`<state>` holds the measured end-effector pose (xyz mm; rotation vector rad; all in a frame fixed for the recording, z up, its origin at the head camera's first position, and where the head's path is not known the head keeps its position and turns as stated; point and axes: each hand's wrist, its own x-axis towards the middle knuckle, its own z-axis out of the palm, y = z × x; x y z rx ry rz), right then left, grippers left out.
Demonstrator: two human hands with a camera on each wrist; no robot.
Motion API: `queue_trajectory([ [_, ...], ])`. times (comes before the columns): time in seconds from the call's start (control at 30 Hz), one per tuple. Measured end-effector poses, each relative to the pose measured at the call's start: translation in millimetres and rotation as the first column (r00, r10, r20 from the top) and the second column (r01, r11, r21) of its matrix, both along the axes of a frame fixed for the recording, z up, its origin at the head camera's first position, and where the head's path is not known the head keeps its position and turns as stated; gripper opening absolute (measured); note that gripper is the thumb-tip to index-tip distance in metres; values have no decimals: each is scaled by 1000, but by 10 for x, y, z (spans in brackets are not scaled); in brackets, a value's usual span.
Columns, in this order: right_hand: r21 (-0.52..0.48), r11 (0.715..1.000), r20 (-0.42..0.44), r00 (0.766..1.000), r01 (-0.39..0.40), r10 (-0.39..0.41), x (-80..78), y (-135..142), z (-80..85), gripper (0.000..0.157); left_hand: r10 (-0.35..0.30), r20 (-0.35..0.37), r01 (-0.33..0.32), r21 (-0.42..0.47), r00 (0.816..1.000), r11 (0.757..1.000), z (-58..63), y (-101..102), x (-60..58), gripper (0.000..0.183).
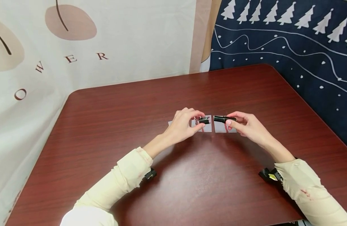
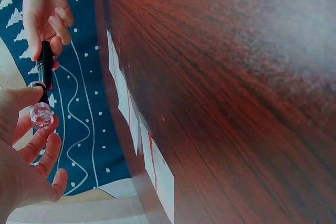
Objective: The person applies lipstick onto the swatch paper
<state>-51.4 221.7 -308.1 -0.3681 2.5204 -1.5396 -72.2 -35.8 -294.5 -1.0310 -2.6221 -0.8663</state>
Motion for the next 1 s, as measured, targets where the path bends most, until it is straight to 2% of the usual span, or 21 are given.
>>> queue_trajectory([
  [0.27, 16, 999, -4, 999, -33, 33, 9, -19, -11, 36, 42, -39, -42, -3, 998, 999, 2, -54, 31, 24],
  [0.63, -6, 999, -22, 999, -46, 46, 41, -39, 13, 34, 16, -25, -15, 30, 1000, 999, -4, -61, 82, 26],
  [1.0, -2, 999, -25, 999, -45, 45, 73, -68, 25, 34, 25, -26, -25, -32, 999, 999, 1, -50, 99, 26],
])
